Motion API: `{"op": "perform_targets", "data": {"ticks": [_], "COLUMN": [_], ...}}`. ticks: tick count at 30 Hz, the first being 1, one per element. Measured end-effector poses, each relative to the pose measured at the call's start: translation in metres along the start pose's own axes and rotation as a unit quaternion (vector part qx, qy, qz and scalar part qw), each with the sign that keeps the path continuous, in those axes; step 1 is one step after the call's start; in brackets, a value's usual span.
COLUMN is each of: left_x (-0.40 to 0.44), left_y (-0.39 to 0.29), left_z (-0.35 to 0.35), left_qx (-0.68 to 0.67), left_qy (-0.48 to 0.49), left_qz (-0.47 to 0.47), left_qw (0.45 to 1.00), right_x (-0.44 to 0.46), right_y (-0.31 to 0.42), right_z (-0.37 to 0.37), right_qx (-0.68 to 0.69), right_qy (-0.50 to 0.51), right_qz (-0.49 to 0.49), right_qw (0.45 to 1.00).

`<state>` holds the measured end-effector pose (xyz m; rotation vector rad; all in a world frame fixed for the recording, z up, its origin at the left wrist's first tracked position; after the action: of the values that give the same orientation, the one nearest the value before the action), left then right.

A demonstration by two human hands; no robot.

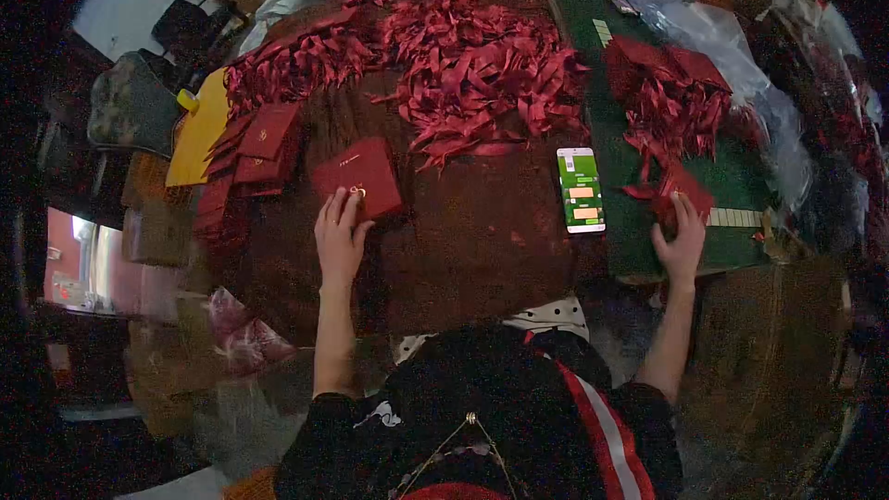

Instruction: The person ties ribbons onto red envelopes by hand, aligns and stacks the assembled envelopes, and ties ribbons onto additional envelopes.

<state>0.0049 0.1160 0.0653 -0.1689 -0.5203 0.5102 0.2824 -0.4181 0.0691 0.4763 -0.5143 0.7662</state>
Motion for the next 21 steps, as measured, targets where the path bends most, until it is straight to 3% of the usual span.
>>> {"op": "perform_targets", "data": {"ticks": [3, 5, 8, 11, 13, 16, 18, 19, 21], "left_x": [-0.003, -0.004, -0.006, -0.011, -0.01, -0.011, -0.01, -0.011, -0.012], "left_y": [0.001, 0.0, -0.001, 0.0, -0.008, -0.002, -0.001, 0.0, -0.001], "left_z": [0.0, 0.002, 0.003, 0.0, 0.008, 0.012, 0.021, 0.024, 0.035], "left_qx": [0.012, 0.023, 0.011, 0.034, 0.044, 0.048, 0.016, 0.018, 0.027], "left_qy": [-0.007, -0.012, -0.017, -0.043, -0.047, -0.071, -0.095, -0.101, -0.127], "left_qz": [0.003, -0.009, -0.018, -0.037, -0.039, -0.042, -0.057, -0.052, -0.053], "left_qw": [1.0, 1.0, 1.0, 0.998, 0.997, 0.995, 0.994, 0.993, 0.99], "right_x": [0.038, 0.067, 0.108, 0.136, 0.147, 0.149, 0.154, 0.148, 0.143], "right_y": [0.068, 0.114, 0.192, 0.258, 0.281, 0.286, 0.287, 0.286, 0.287], "right_z": [-0.002, -0.031, -0.097, -0.159, -0.195, -0.239, -0.237, -0.243, -0.229], "right_qx": [-0.019, 0.048, 0.232, 0.232, 0.246, 0.181, 0.198, 0.157, 0.159], "right_qy": [-0.044, -0.064, 0.018, 0.104, 0.097, 0.125, 0.221, 0.155, 0.119], "right_qz": [0.011, 0.085, 0.2, 0.28, 0.31, 0.277, 0.18, 0.286, 0.304], "right_qw": [0.999, 0.993, 0.952, 0.926, 0.913, 0.935, 0.938, 0.932, 0.932]}}
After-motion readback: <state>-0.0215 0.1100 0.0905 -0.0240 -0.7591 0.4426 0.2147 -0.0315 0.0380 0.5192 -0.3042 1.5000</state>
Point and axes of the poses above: each hand's wrist, its own x-axis towards the middle knuckle, its own z-axis out of the back of the hand, y = z × x, the point moved 7 cm from there along x, towards the middle knuckle, and after that the axes turned 10 degrees about z, right-handed, at the moved point
